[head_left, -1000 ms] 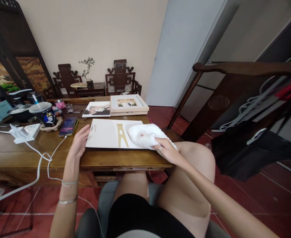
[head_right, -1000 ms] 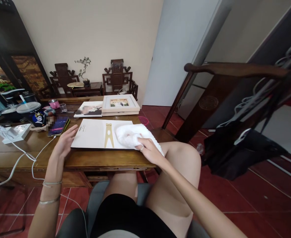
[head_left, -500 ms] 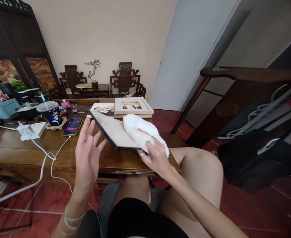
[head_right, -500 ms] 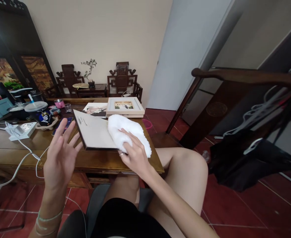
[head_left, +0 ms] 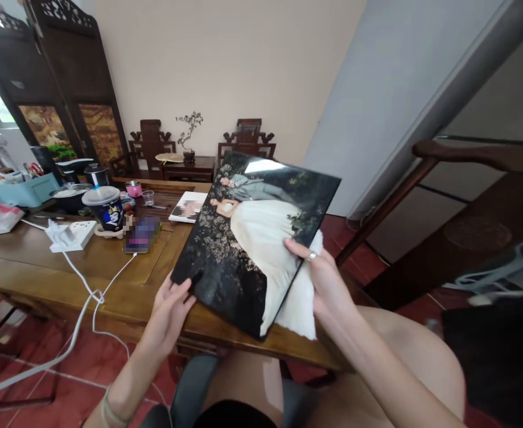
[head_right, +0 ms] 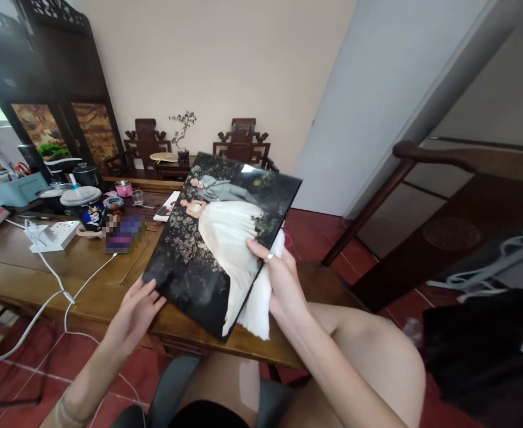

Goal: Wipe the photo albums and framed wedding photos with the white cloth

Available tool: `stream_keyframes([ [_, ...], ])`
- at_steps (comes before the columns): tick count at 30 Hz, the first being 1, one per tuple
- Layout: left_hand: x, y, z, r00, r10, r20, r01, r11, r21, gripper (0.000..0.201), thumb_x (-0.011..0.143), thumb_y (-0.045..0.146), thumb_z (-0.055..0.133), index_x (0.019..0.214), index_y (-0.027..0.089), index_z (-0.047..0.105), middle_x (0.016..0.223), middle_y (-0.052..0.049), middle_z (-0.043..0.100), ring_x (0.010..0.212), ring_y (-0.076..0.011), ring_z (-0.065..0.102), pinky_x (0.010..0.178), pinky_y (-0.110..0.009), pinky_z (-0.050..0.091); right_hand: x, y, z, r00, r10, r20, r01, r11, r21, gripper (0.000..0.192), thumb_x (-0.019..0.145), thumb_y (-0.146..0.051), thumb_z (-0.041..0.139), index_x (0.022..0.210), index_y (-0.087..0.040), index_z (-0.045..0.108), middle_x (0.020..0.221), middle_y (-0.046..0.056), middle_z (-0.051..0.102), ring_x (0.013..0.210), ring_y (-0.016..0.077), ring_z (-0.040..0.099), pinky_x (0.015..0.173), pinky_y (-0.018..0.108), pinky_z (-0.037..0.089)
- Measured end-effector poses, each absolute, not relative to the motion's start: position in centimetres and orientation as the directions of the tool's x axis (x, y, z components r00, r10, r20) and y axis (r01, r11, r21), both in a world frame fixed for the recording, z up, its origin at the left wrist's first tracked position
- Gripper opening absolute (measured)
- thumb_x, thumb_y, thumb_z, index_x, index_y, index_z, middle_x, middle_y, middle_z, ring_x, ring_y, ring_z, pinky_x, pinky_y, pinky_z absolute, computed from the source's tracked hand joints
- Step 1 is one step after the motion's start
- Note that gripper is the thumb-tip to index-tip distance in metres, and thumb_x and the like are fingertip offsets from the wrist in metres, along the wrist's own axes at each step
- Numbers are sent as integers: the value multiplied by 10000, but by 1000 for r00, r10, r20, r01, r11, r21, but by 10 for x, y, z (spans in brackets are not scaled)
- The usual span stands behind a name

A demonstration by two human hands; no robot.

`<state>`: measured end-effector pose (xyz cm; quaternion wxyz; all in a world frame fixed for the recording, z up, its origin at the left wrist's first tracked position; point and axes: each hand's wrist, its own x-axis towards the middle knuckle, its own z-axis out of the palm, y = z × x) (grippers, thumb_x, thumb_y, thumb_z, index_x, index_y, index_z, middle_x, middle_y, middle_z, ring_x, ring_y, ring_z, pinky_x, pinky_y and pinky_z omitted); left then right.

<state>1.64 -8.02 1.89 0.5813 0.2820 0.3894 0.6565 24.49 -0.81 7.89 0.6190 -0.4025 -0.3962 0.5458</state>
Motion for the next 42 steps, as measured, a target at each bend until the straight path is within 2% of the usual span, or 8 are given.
stream_keyframes([
  [5,5,-122,9,-88,967,-240,-548,154,822,179,638,317,856,741,202,764,758,-51,766,974,-313,717,908,-392,572,234,-6,70,-325,912,-252,-253,-340,-906,232,720,-403,675,836,-203,663,762,106,753,782,321,741,760,467,614],
  [9,-4,-144,10,-29,939,-342,-522,277,806,258,717,336,771,529,163,737,496,-89,674,547,-263,689,617,-347,590,235,1,62,-192,918,-346,-292,-390,-874,342,630,-431,778,869,-209,677,816,95,761,733,318,737,721,452,624],
  [14,-18,-148,23,-178,902,-393,-575,229,786,249,716,230,697,474,172,711,437,-80,631,454,-243,648,483,-313,546,286,30,55,453,821,349,221,275,-936,287,606,-476,798,739,-284,632,861,61,742,847,311,714,784,463,601],
  [18,-23,-139,26,-261,897,-358,-542,171,823,257,701,201,689,445,186,690,413,-73,612,554,-287,692,561,-346,582,318,42,47,-135,637,759,697,605,-384,336,746,-372,645,506,-302,421,714,89,702,925,338,697,797,510,589],
  [23,-26,-131,19,-298,865,-405,-585,170,793,206,708,168,711,502,159,710,460,-57,649,446,-204,632,512,-294,550,305,28,34,-740,490,461,466,867,-174,69,804,-321,651,750,-286,677,1329,72,635,1260,330,562,1034,577,480],
  [29,-32,-122,11,-323,822,-469,-644,172,745,90,614,165,779,557,130,718,511,-43,664,407,-165,582,416,-260,482,264,76,66,-656,535,533,481,840,-252,342,949,-276,489,634,-262,621,643,33,679,604,241,655,803,508,569],
  [36,-38,-107,7,-328,833,-445,-608,174,775,156,647,215,769,542,119,706,500,-59,647,436,-171,582,473,-286,515,154,196,71,-828,529,188,559,808,186,195,919,-157,498,1037,-106,645,1057,190,696,1089,321,594,905,421,462],
  [42,-43,-100,6,-366,801,-474,-584,199,787,163,628,219,789,514,144,701,522,-55,672,458,-205,623,513,-330,572,102,236,54,-802,595,-50,566,783,258,378,897,-357,617,1135,-64,648,1139,239,688,1120,345,612,979,444,411],
])
